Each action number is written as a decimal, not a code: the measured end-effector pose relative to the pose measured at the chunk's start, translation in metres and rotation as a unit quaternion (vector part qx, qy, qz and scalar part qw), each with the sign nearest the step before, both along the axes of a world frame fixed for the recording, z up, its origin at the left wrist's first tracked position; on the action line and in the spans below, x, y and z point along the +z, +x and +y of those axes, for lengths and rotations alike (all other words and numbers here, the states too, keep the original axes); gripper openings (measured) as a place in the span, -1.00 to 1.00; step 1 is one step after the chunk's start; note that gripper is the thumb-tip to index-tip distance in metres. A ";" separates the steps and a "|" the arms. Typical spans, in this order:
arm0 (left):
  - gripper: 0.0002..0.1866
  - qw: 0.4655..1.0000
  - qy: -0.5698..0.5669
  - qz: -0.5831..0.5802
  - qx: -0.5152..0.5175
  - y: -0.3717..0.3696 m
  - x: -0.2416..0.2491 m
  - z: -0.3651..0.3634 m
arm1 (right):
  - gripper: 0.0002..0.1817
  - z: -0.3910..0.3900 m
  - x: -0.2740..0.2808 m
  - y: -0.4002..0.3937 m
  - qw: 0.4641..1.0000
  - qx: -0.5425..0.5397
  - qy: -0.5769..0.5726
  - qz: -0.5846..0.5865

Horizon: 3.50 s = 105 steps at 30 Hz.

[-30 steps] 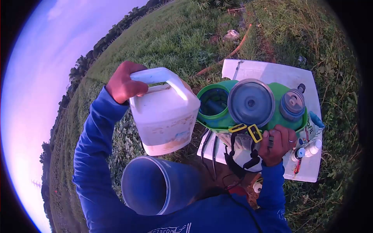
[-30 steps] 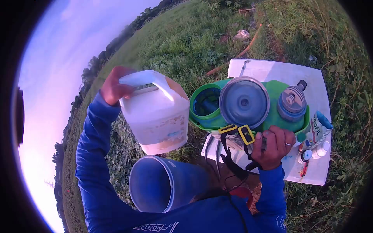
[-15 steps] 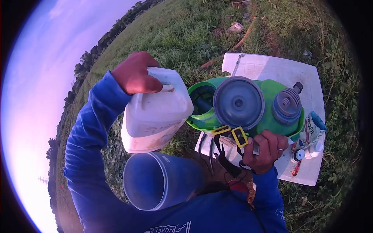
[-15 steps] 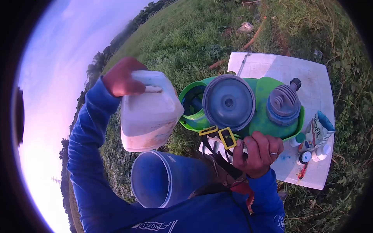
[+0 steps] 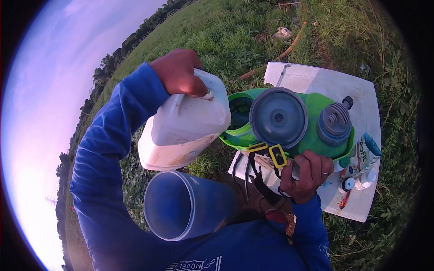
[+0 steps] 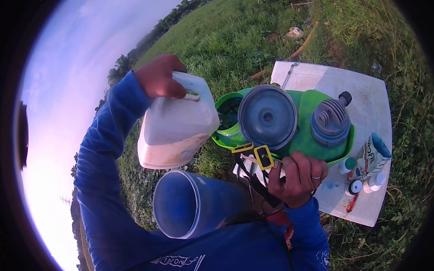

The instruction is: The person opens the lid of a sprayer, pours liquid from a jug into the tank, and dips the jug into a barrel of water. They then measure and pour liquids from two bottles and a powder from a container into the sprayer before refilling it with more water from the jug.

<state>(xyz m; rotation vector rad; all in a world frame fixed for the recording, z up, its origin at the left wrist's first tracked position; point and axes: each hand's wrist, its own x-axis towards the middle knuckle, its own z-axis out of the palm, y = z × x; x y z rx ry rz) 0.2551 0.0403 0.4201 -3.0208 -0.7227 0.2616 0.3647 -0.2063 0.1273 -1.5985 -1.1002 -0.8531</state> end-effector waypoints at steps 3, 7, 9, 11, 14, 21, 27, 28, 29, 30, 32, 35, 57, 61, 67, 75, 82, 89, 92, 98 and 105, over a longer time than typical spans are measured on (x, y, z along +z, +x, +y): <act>-0.51 1.000 0.009 0.008 -0.004 0.007 -0.003 0.000 | -0.80 -0.001 0.000 0.000 1.000 -0.011 -0.004 -0.004; -0.61 0.999 0.005 0.034 0.010 0.015 -0.002 -0.003 | -0.80 0.001 0.000 0.000 1.000 -0.017 0.002 -0.005; -0.66 0.999 -0.001 0.043 0.020 0.019 -0.001 -0.004 | -0.80 0.001 0.001 0.000 1.000 -0.019 0.003 -0.007; -0.65 0.998 -0.016 0.045 0.032 0.022 0.000 -0.004 | -0.80 0.001 0.001 0.000 1.000 -0.017 0.004 -0.008; -0.64 0.997 -0.030 0.058 0.050 0.028 -0.003 0.003 | -0.81 0.002 -0.002 0.000 1.000 -0.015 0.006 -0.008; -0.62 0.993 -0.091 0.057 0.039 0.042 -0.004 0.001 | -0.82 0.003 -0.002 -0.001 0.999 -0.026 0.012 -0.015; -0.63 0.987 -0.140 0.080 -0.020 0.052 -0.007 0.018 | -0.82 0.004 -0.004 0.000 0.999 -0.033 0.013 -0.022; -0.64 0.983 -0.154 0.083 -0.059 0.053 -0.008 0.025 | -0.82 0.004 -0.004 0.000 0.999 -0.033 0.013 -0.023; -0.66 0.982 -0.156 0.085 -0.063 0.054 -0.010 0.029 | -0.82 0.004 -0.005 0.000 0.999 -0.032 0.014 -0.021; -0.67 0.981 -0.157 0.087 -0.067 0.055 -0.010 0.026 | -0.82 0.005 -0.006 0.000 0.999 -0.030 0.015 -0.019; -0.69 0.986 -0.136 0.094 -0.008 0.060 -0.010 0.017 | -0.83 0.006 -0.007 0.001 0.999 -0.032 0.017 -0.023; -0.74 0.986 -0.137 0.096 0.020 0.067 -0.017 0.021 | -0.83 0.006 -0.006 0.001 0.999 -0.039 0.017 -0.031; -0.62 0.942 -0.115 0.299 -0.103 0.122 -0.024 0.014 | -0.82 0.004 -0.009 0.001 0.999 -0.030 -0.007 -0.042; -0.71 0.928 -0.152 0.303 -0.153 0.125 -0.028 0.015 | -0.80 0.003 -0.011 0.002 0.999 -0.020 -0.013 -0.038; -0.74 0.933 -0.138 0.300 -0.141 0.124 -0.030 0.010 | -0.81 0.003 -0.013 0.004 0.998 -0.019 -0.012 -0.050; -0.74 0.959 -0.097 0.249 -0.099 0.122 -0.020 -0.016 | -0.81 0.001 -0.017 0.007 0.998 -0.021 -0.020 -0.063; -0.70 0.988 -0.057 0.138 -0.031 0.092 -0.001 -0.036 | -0.79 0.001 -0.022 0.012 0.996 -0.023 -0.015 -0.090; -0.53 0.995 -0.020 0.037 -0.091 0.033 -0.003 0.002 | -0.78 0.000 -0.028 0.012 0.995 -0.032 -0.019 -0.094; -0.48 0.989 -0.012 -0.101 -0.105 -0.030 0.003 0.028 | -0.77 0.000 -0.031 0.009 0.995 -0.052 -0.027 -0.084; -0.59 0.971 -0.042 -0.232 -0.041 -0.159 -0.048 0.103 | -0.60 -0.002 -0.028 0.007 0.991 -0.082 -0.073 -0.077; -0.56 0.859 0.245 -0.450 -0.015 -0.225 -0.203 0.112 | -0.40 -0.020 -0.019 0.002 0.973 -0.105 -0.192 -0.074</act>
